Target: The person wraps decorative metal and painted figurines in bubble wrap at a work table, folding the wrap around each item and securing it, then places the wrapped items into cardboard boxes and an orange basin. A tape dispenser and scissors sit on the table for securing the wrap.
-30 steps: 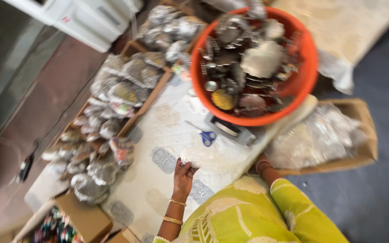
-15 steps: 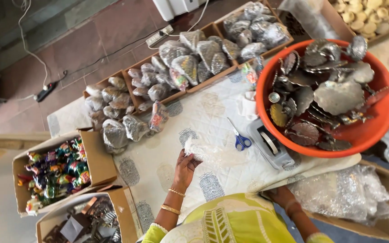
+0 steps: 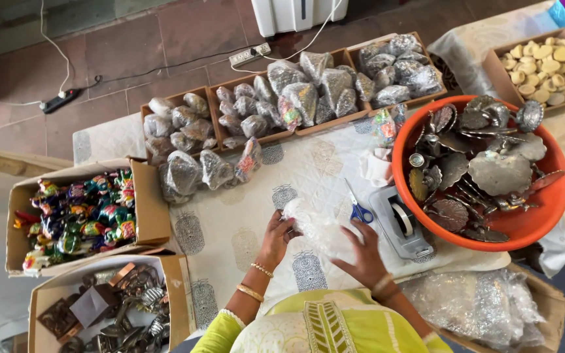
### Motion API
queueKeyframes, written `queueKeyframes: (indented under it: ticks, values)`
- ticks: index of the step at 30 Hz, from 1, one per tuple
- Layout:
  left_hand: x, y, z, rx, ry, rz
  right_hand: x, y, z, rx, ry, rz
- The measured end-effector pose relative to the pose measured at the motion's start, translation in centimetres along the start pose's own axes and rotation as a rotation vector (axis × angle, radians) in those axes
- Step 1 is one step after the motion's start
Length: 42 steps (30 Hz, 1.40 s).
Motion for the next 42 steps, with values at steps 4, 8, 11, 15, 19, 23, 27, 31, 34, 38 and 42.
queueKeyframes:
  ticks: [4,8,11,15,19,23,27,31,34,38,42]
  values:
    - [-1.7,-1.2,3.1,0.019,-0.059,-0.064,-5.6,-1.5,-4.7,0.064,-0.078,0.130]
    - [1.4,1.7,0.6,-0.167,0.102,-0.107,-6.6,-0.1,-9.3,-0.131,-0.218,-0.147]
    - [1.3,1.7,0.8,-0.343,0.048,-0.231,-8.3,-1.8,-10.2,-0.126,-0.149,-0.064]
    - [0.9,1.7,5.4,-0.631,0.355,-0.237,-6.3,0.8,-13.6,-0.475,-0.194,-0.316]
    - [0.3,0.7,9.0,-0.397,0.243,-0.179,-3.2,4.6,-16.5,-0.694,-0.118,-0.395]
    - [1.6,3.5,9.6,-0.163,0.182,-0.209,-4.4,4.0,-15.4,-1.018,0.122,-0.467]
    - [0.8,3.9,12.6,-0.171,0.179,-0.214,-3.0,6.9,-15.2,-1.031,0.399,-0.733]
    - [1.8,5.0,14.3,-0.346,0.303,-0.192,-2.8,8.8,-14.4,-0.908,0.519,-0.657]
    - [1.5,4.1,16.3,-0.431,0.321,-0.244,-4.1,8.4,-13.6,-0.733,0.463,-0.668]
    - [0.7,1.2,18.9,-0.450,0.436,-0.045,-3.7,10.0,-14.7,-0.532,0.370,-0.725]
    - [1.8,3.0,17.5,-0.824,0.660,-0.260,-3.6,11.1,-16.4,-0.496,0.247,-0.716]
Point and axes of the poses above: each hand's wrist, its own x-axis away from the middle knuckle, its own z-axis out of the back of the hand, y = z × x, the point moved 8 cm from there along -x, towards the middle knuckle, and after that the axes turned 14 degrees about z, right-handed, at the moved point
